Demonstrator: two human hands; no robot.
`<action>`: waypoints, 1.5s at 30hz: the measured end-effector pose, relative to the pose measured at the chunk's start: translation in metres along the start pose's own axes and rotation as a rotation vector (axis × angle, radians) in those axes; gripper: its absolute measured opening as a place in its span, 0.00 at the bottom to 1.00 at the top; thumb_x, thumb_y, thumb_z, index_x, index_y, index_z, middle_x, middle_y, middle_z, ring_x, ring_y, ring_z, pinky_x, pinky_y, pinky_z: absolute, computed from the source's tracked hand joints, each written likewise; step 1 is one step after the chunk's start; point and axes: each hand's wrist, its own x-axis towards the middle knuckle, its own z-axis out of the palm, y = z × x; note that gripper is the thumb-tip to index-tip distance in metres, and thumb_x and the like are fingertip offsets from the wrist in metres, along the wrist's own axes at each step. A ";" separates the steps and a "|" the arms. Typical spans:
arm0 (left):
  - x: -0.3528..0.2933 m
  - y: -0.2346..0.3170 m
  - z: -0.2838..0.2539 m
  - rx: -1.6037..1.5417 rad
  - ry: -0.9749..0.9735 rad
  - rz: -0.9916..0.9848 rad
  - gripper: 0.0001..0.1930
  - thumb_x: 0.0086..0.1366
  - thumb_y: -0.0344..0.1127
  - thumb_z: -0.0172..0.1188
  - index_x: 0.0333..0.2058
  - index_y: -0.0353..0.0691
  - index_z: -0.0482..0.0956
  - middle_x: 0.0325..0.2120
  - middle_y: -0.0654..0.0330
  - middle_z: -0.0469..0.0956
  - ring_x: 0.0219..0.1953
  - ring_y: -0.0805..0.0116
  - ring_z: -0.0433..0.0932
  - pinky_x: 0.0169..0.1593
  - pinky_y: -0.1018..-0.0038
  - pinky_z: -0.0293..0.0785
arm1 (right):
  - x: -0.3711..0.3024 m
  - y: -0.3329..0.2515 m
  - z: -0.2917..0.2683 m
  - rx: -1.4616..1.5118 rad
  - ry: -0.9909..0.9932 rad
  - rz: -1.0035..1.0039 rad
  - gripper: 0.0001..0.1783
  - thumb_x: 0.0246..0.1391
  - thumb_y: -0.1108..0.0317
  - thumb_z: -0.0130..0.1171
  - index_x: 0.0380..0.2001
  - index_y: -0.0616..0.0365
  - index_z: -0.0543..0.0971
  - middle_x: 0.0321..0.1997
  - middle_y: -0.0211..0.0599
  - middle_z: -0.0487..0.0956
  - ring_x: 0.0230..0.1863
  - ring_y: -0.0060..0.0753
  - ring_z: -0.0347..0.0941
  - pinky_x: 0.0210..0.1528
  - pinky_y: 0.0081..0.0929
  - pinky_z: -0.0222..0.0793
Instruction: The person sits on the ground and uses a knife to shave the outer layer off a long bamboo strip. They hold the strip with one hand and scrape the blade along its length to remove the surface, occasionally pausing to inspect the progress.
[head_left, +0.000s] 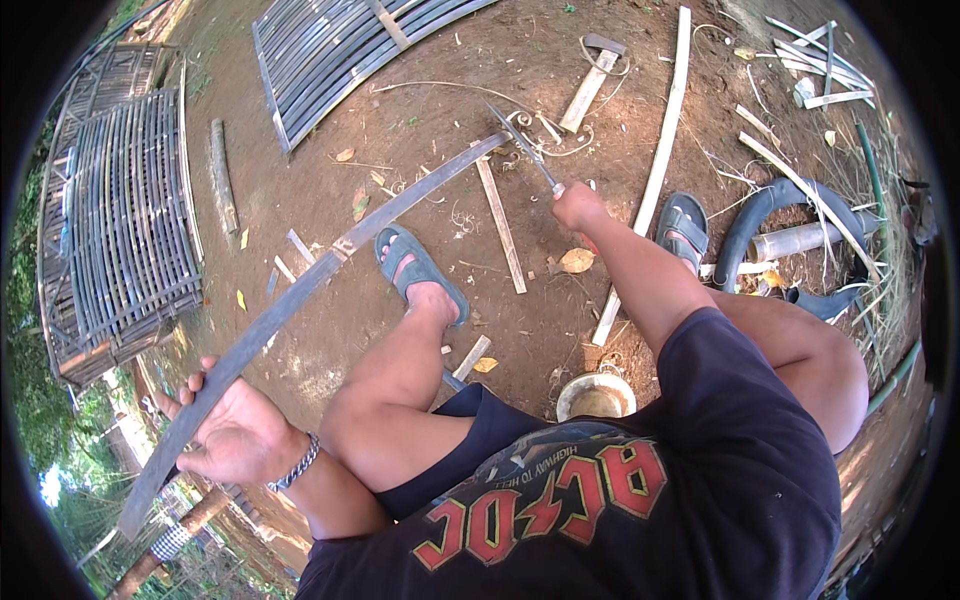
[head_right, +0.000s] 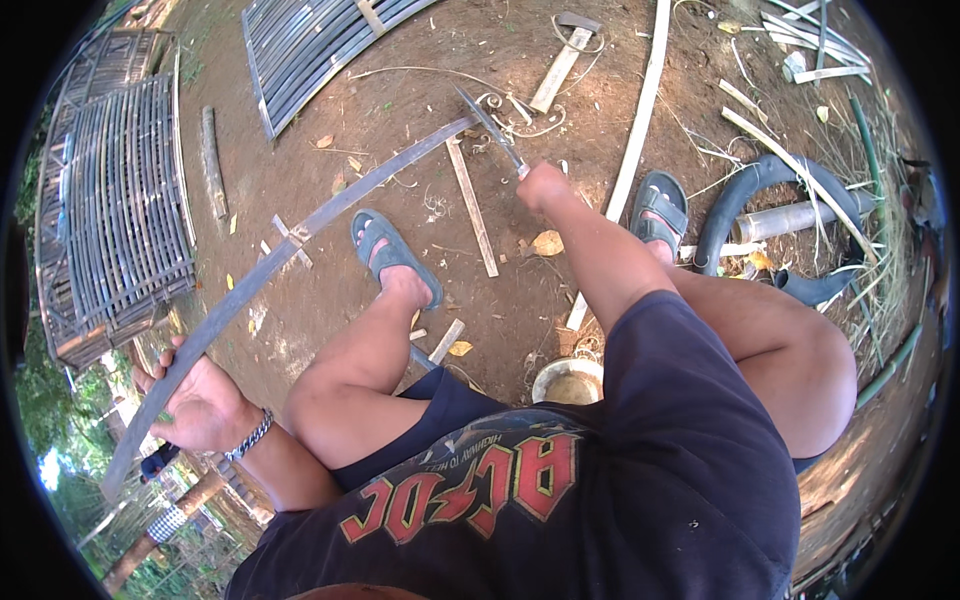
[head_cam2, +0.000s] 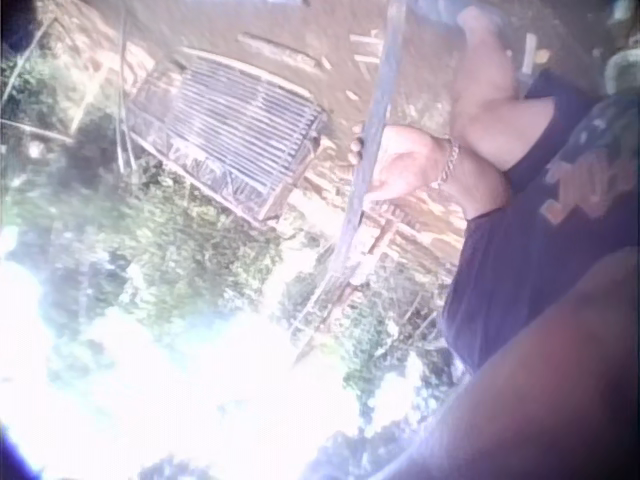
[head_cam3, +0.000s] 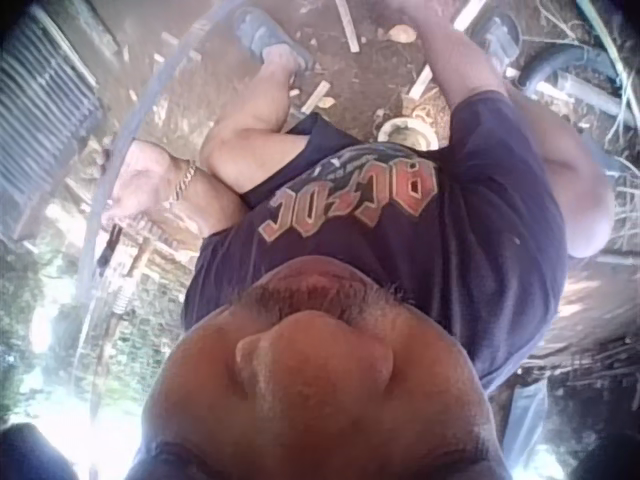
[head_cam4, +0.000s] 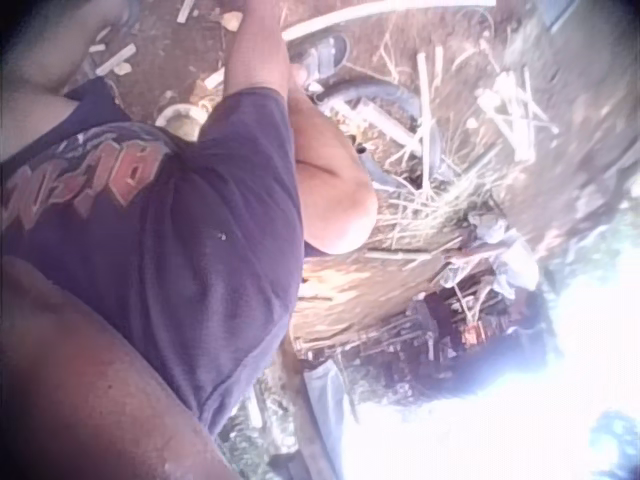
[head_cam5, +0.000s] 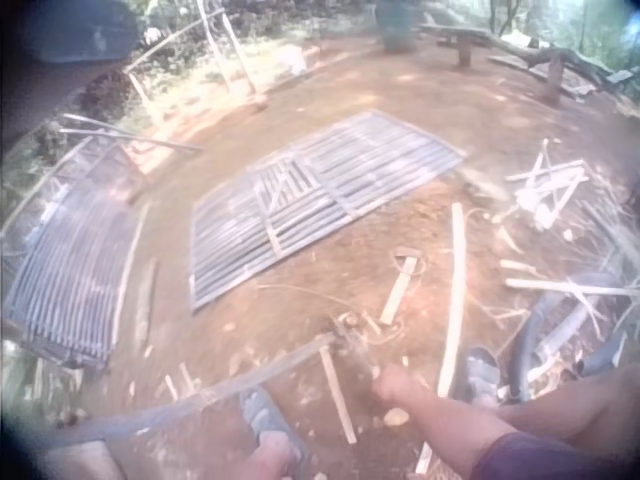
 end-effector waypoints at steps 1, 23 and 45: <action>-0.002 0.002 -0.005 -0.030 -0.039 0.024 0.36 0.69 0.66 0.36 0.49 0.34 0.72 0.31 0.58 0.73 0.40 0.59 0.73 0.58 0.51 0.62 | -0.008 -0.005 0.003 -0.002 0.013 -0.011 0.21 0.55 0.60 0.56 0.49 0.60 0.75 0.45 0.57 0.80 0.48 0.58 0.77 0.51 0.45 0.71; -0.028 -0.002 0.009 -0.048 -0.184 0.167 0.29 0.58 0.70 0.56 0.28 0.46 0.76 0.18 0.67 0.70 0.21 0.76 0.68 0.32 0.76 0.66 | -0.242 -0.176 -0.029 0.370 -0.017 -0.776 0.19 0.48 0.69 0.59 0.44 0.62 0.73 0.30 0.57 0.79 0.37 0.62 0.77 0.41 0.50 0.73; -0.034 -0.005 0.023 -0.027 -0.099 0.186 0.28 0.57 0.67 0.59 0.26 0.44 0.75 0.17 0.68 0.69 0.20 0.76 0.66 0.31 0.77 0.64 | -0.137 -0.107 -0.003 0.247 0.016 -0.283 0.15 0.51 0.68 0.55 0.44 0.57 0.73 0.40 0.54 0.80 0.44 0.59 0.77 0.48 0.50 0.72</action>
